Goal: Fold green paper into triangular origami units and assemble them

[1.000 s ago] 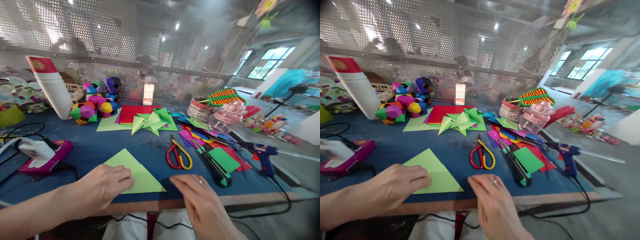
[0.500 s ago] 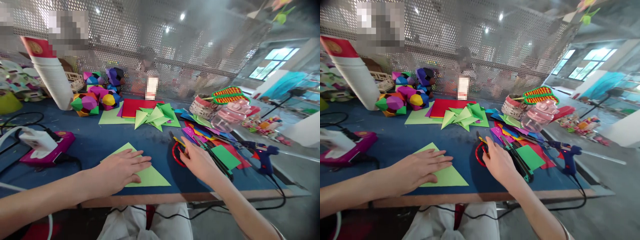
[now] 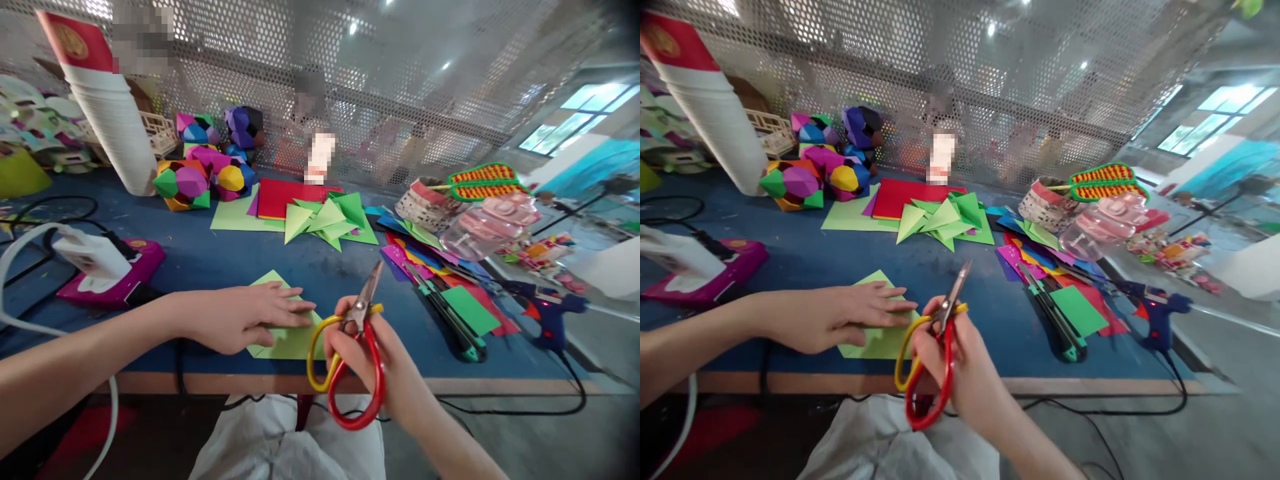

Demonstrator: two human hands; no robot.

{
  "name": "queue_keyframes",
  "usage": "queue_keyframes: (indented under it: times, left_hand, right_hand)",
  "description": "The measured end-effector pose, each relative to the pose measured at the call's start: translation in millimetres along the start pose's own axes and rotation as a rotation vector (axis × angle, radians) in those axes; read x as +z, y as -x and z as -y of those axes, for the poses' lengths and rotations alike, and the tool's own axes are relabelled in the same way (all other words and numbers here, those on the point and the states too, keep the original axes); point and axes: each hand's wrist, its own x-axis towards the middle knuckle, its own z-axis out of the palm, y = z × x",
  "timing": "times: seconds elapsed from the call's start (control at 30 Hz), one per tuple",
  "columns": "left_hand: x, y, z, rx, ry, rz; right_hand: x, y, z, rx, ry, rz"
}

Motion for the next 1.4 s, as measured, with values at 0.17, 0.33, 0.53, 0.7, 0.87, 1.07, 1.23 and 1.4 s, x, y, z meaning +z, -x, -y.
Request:
queue_keyframes:
  times: [0.17, 0.33, 0.53, 0.7, 0.87, 1.07, 1.23, 1.4]
  left_hand:
    - [-1.7, -2.3, -0.4, 0.018, 0.007, 0.007]
    - [-1.6, -3.0, 1.2, -0.001, 0.055, -0.005]
    - [-2.6, -4.1, 1.2, -0.031, 0.097, -0.014]
    - [-1.2, -5.0, 3.2, -0.006, 0.138, -0.012]
    - [-2.0, -4.1, 3.5, -0.014, 0.161, -0.005]
    - [-0.8, -4.3, 5.2, -0.008, 0.129, 0.010]
    - [3.1, -2.9, 8.8, -0.011, 0.106, -0.004]
    - [5.2, -1.1, 9.8, -0.014, 0.085, 0.007]
  right_hand:
    - [36.7, -5.1, 3.2, -0.078, -0.057, 0.056]
    - [61.4, -10.5, 2.7, -0.104, -0.108, -0.020]
    - [70.9, -12.6, -8.1, -0.049, -0.135, -0.019]
    - [72.0, -11.7, -15.0, -0.014, -0.148, -0.026]
    - [69.0, -13.2, -13.6, -0.003, -0.109, -0.045]
    - [48.4, -8.5, -4.8, 0.019, 0.015, -0.099]
    - [19.1, 0.5, -5.6, 0.115, 0.113, -0.170]
    - [-2.0, 8.2, -7.2, 0.082, 0.150, -0.251]
